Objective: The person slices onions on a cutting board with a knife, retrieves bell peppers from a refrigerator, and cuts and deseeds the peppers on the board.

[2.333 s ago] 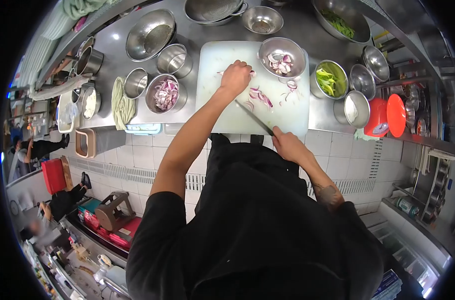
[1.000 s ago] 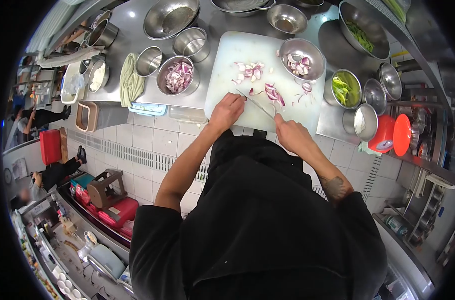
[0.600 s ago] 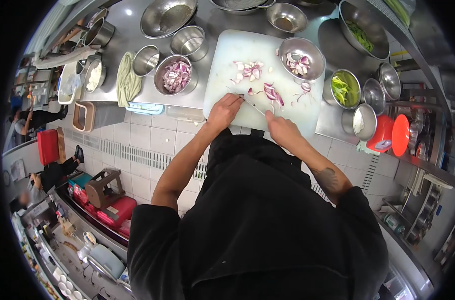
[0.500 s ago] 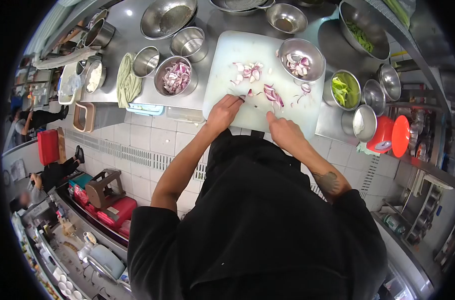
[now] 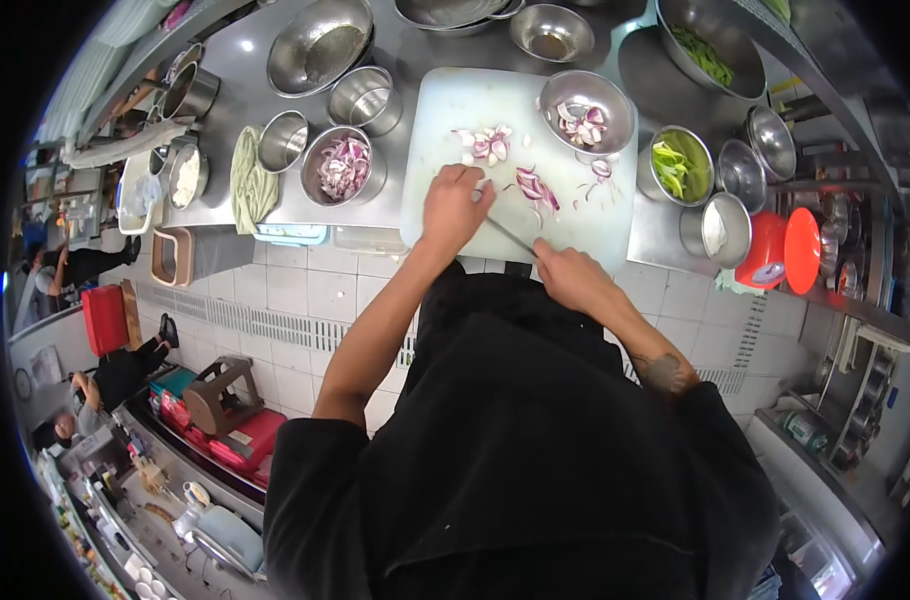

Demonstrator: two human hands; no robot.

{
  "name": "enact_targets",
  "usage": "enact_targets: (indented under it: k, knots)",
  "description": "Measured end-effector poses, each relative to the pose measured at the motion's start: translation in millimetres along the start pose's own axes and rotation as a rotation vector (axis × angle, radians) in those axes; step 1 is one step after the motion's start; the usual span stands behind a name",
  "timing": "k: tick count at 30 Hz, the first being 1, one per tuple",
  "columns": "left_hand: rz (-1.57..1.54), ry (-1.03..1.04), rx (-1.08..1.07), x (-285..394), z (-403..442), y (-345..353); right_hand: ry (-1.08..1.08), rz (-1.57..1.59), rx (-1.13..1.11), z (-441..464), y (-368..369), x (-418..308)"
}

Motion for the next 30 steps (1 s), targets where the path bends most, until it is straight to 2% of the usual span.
enact_targets:
  k: [1, 2, 4, 8, 11, 13, 14, 17, 21, 23, 24, 26, 30]
  knots:
    - [0.063, -0.06, -0.125, -6.0, 0.7, 19.3, -0.034, 0.0, -0.022, 0.5, 4.1, -1.2]
    - [0.07, -0.07, -0.111, -7.6, 0.5, 30.6, -0.048, -0.011, -0.026, 1.0, 7.9, -2.0]
    - [0.155, -0.116, -0.233, -14.7, 1.9, 54.9, -0.035, 0.025, -0.023, 8.8, 14.1, -1.6]
    - [0.132, -0.075, -0.201, -16.6, -0.8, 50.0, -0.029, 0.141, 0.008, 15.1, 19.8, 18.0]
    - [0.028, -0.094, -0.116, -17.5, -13.7, 28.4, 0.106, 0.159, 0.025, 8.3, 6.1, 35.6]
    - [-0.163, -0.195, -0.035, -23.9, -28.1, 13.2, 0.115, 0.182, 0.03, 5.7, 5.7, 42.0]
    - [-0.169, -0.186, -0.049, -23.1, -36.0, 11.7, 0.11, 0.2, 0.026, 2.8, 8.0, 43.2]
    - [-0.224, -0.414, -0.005, -45.9, -63.8, 12.5, 0.14, 0.187, 0.014, 0.1, 8.3, 42.6]
    - [-0.281, -0.458, 0.053, -40.4, -66.9, 4.5, 0.15, 0.111, 0.008, -7.2, -2.0, 33.1]
    - [-0.252, -0.337, 0.056, -31.2, -53.6, -0.4, 0.187, 0.12, 0.014, -10.0, -4.9, 33.1]
    - [-0.251, -0.341, 0.064, -35.5, -51.2, 0.2, 0.181, 0.114, 0.011, -9.5, -2.9, 32.1]
    - [-0.108, -0.121, 0.042, -27.8, -42.0, 2.8, 0.168, 0.087, 0.058, -7.9, -0.7, 32.8]
    - [-0.156, -0.054, -0.064, -33.9, -37.2, 15.3, 0.125, 0.074, 0.102, -2.7, -0.7, 18.8]
Point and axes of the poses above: each hand's wrist, its own z-axis towards the middle knuckle, its own y-axis out of the palm, x = y × z, the point moved 7 cm from there along z, towards the middle knuckle, and after that the axes turned 2 degrees about y, right-handed, at the moved point
